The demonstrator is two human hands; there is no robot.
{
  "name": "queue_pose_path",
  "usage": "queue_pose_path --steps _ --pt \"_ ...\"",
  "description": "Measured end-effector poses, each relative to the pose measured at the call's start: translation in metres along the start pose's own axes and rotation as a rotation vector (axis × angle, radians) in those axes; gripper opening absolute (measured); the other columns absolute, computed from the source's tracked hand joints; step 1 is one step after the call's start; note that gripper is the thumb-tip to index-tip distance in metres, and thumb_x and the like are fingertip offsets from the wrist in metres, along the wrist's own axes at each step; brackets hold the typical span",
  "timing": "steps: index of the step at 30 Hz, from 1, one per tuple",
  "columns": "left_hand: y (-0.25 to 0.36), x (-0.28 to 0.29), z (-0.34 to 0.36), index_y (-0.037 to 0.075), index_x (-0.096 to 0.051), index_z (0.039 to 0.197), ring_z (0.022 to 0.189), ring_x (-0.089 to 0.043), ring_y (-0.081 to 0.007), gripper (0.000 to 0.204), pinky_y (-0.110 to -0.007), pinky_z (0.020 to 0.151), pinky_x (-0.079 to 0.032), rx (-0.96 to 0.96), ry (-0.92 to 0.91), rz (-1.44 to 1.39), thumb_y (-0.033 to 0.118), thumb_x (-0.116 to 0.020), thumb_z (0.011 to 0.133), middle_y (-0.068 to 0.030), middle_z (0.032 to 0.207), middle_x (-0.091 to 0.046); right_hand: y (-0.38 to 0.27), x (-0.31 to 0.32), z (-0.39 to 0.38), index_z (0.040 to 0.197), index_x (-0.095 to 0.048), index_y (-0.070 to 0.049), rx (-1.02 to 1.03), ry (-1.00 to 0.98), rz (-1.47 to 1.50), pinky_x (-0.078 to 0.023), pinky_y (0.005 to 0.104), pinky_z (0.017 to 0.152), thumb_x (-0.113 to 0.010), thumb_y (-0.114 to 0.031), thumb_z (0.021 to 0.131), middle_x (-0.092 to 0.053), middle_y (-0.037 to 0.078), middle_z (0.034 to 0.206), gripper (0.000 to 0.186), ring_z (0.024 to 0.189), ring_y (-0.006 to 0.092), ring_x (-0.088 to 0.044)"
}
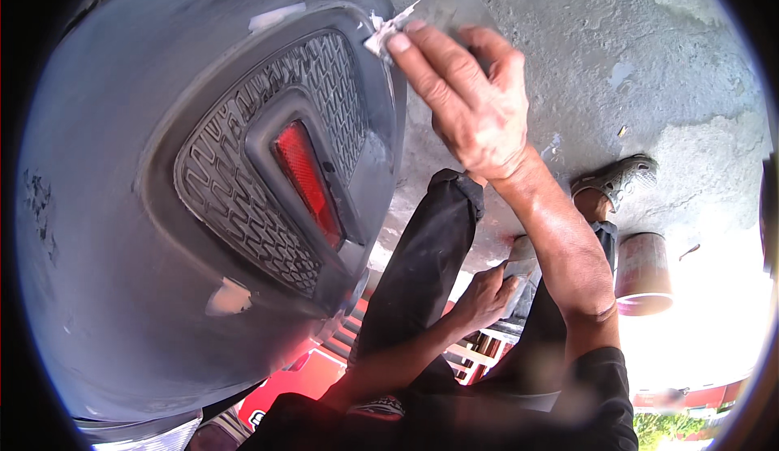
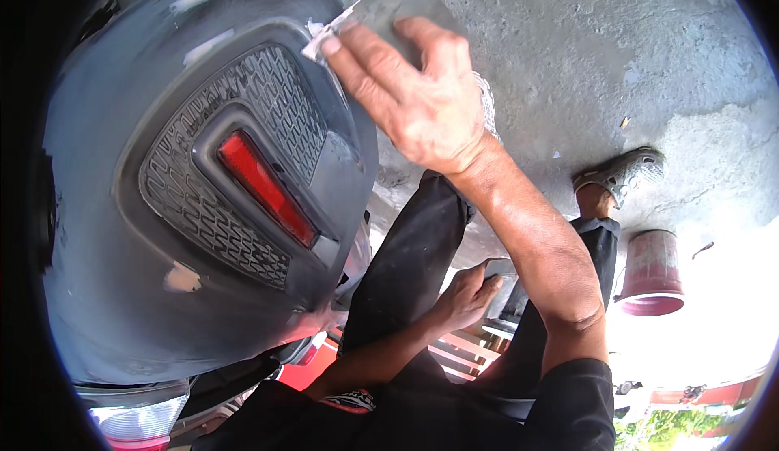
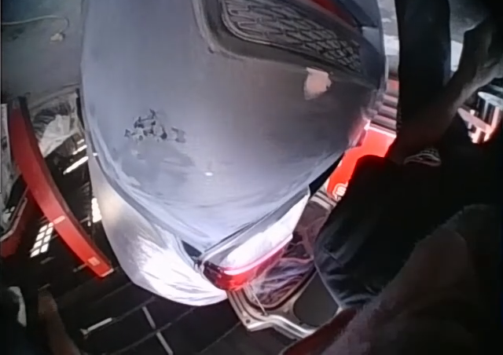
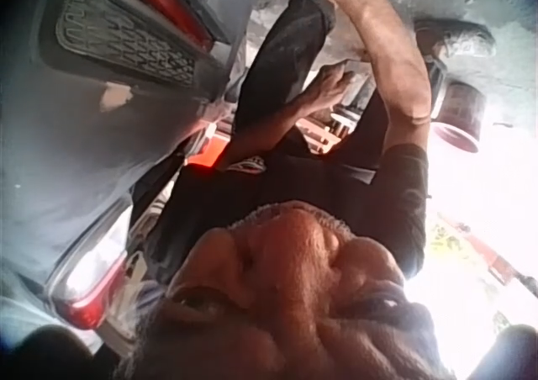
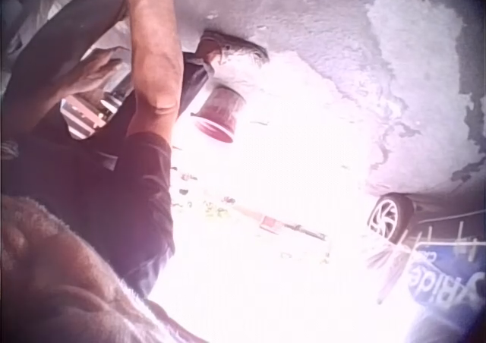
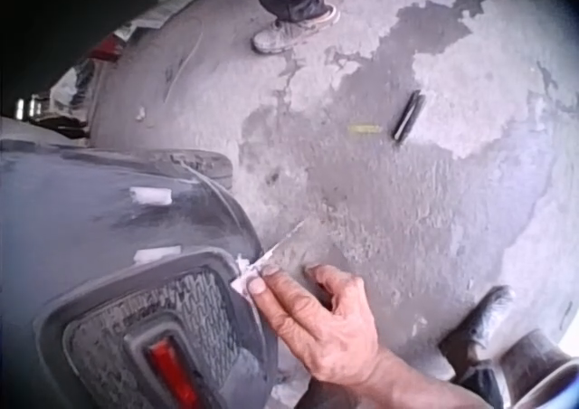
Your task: Applying and smoothing body filler on a car bumper using a spatula and sanding the surface.
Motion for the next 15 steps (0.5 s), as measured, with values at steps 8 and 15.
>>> queue_pose_path --steps 8,15 --pt "-0.005 -0.005 -0.001 -0.007 -0.059 0.122 0.080 -0.067 -0.0498 0.029 -0.052 0.071 -0.050 -0.047 0.016 -0.012 0.021 -0.060 0.112 -0.0294 0.083 -0.065 -0.028 0.005 -0.060 0.134 -0.078 -0.006 -0.093 -0.220 0.201 -0.053 0.0414 0.096 -0.074 -0.008 0.076 -0.073 0.009 0.139 0.058 0.108 0.0300 -0.065" --pt "-0.001 -0.003 0.001 -0.005 -0.059 0.121 0.075 -0.066 -0.0481 0.028 -0.052 0.067 -0.049 -0.070 0.035 0.044 0.021 -0.060 0.112 -0.0285 0.081 -0.064 0.022 -0.001 0.016 0.137 -0.073 -0.008 -0.303 -0.014 0.315 -0.050 0.0385 0.098 -0.073 0.004 0.076 -0.075 0.002 0.125 0.062 0.104 0.0277 -0.064"
Point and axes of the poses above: each hand's wrist, its own z-axis towards the middle knuckle, its own x-axis out of the back of the hand, y = z × x, the point moved 10 cm from there along z, towards the middle knuckle
